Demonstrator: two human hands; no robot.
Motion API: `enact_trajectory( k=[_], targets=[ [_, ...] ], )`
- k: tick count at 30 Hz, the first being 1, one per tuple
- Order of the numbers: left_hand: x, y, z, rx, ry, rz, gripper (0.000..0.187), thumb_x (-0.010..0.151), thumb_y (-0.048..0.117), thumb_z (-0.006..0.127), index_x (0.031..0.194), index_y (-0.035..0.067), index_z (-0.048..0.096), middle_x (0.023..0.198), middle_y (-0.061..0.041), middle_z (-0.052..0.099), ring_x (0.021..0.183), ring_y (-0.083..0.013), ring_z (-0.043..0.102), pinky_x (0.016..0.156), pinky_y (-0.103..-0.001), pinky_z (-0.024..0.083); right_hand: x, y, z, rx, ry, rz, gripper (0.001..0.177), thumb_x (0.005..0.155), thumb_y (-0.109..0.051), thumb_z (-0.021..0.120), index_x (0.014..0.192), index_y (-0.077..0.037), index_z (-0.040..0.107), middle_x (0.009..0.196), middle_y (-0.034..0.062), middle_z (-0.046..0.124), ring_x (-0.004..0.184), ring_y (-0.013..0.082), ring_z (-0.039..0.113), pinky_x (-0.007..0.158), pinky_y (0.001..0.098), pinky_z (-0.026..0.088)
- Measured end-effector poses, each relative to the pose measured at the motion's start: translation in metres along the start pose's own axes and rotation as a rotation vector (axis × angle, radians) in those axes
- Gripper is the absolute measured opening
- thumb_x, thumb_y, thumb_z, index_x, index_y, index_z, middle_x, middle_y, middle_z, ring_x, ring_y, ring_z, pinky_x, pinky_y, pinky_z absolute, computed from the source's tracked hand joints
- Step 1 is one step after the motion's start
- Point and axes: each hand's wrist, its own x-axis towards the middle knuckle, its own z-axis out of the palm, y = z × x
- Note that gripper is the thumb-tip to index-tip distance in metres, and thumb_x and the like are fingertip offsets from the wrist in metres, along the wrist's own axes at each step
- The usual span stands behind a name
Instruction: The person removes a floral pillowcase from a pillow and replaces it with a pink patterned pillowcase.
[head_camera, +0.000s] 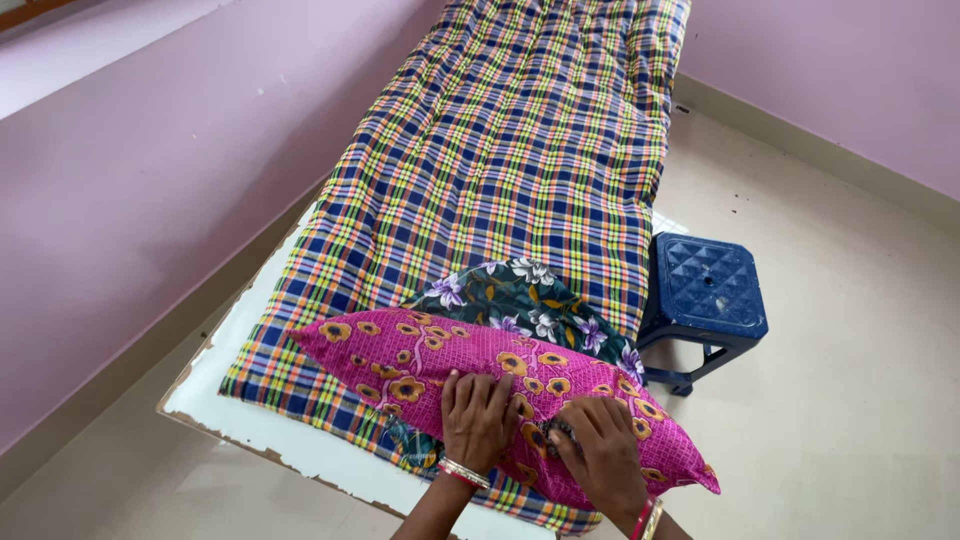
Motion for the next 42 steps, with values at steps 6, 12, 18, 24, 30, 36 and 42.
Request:
enact_trajectory(
  k=[6, 12, 18, 24, 30, 36, 42],
  targets=[
    [-0.038, -0.062, -0.005, 0.122, 0.234, -0.006, 0.060, 0.097, 0.055, 0.049, 0.149, 0.025, 0.048, 0.159, -0.010, 0.041, 0.140, -0.0280, 0.045, 0.123, -0.050, 0.012, -0.003, 0.001, 0.067, -0.228, -0.047, -0.058, 0.064, 0.099, -0.058, 0.042, 0.152, -0.024, 0.042, 0.156, 0.0073, 0.041, 0.145, 0.0305, 0.033, 0.116, 0.0578, 0.016],
    [-0.117, -0.097, -0.007, 0.214, 0.262, -0.390, 0.066, 0.099, 0.067, 0.034, 0.156, 0.033, 0.038, 0.170, -0.010, 0.024, 0.155, -0.0277, 0.021, 0.124, -0.054, -0.015, -0.064, 0.008, 0.077, -0.276, -0.077, 0.071, 0.071, 0.092, -0.065, 0.044, 0.152, -0.027, 0.038, 0.159, 0.0102, 0.030, 0.149, 0.0420, 0.021, 0.117, 0.0605, 0.013],
    [-0.115, -0.133, -0.020, 0.408, 0.373, -0.557, 0.069, 0.100, 0.067, 0.030, 0.161, 0.035, 0.026, 0.172, -0.003, 0.011, 0.158, -0.0299, 0.001, 0.117, -0.057, -0.023, -0.052, -0.033, 0.091, -0.348, -0.707, 0.383, 0.070, 0.102, -0.062, 0.038, 0.161, -0.028, 0.021, 0.168, 0.0101, 0.011, 0.157, 0.0358, 0.006, 0.125, 0.0538, 0.007],
    [-0.049, -0.071, -0.007, 0.319, -0.463, -0.284, 0.060, 0.104, 0.059, 0.026, 0.160, 0.042, 0.010, 0.171, 0.003, -0.007, 0.157, -0.0282, -0.006, 0.122, -0.060, -0.012, 0.016, -0.065, 0.126, -0.362, -0.563, 0.020, 0.071, 0.102, -0.055, 0.030, 0.163, -0.026, 0.008, 0.170, 0.0049, -0.002, 0.156, 0.0295, -0.002, 0.120, 0.0642, 0.000],
    [-0.016, -0.156, -0.079, 0.159, -0.557, -0.859, 0.072, 0.097, 0.071, 0.029, 0.161, 0.043, 0.013, 0.169, -0.005, 0.014, 0.150, -0.0400, 0.021, 0.119, -0.065, 0.017, -0.002, 0.018, 0.068, -0.381, -0.697, 0.623, 0.079, 0.094, -0.075, 0.028, 0.162, -0.043, 0.005, 0.172, 0.0004, 0.001, 0.158, 0.0328, 0.003, 0.121, 0.0672, 0.012],
    [-0.036, -0.191, -0.037, 0.088, -0.254, -0.820, 0.054, 0.101, 0.058, 0.047, 0.141, 0.021, 0.053, 0.119, -0.017, 0.066, 0.104, -0.0366, 0.070, 0.090, -0.047, 0.055, -0.049, 0.127, 0.132, -0.323, -0.348, 0.491, 0.063, 0.095, -0.070, 0.047, 0.133, -0.021, 0.053, 0.128, 0.0153, 0.065, 0.124, 0.0347, 0.059, 0.102, 0.0482, 0.051],
    [-0.025, -0.160, -0.082, -0.170, 0.048, -0.886, 0.031, 0.106, 0.036, 0.054, 0.102, 0.006, 0.061, 0.081, -0.012, 0.070, 0.070, -0.0269, 0.068, 0.070, -0.045, 0.054, -0.031, 0.153, 0.079, -0.056, -0.166, 0.441, 0.039, 0.095, -0.051, 0.053, 0.112, -0.020, 0.069, 0.069, 0.0066, 0.069, 0.064, 0.0247, 0.071, 0.064, 0.0422, 0.059]
  ],
)
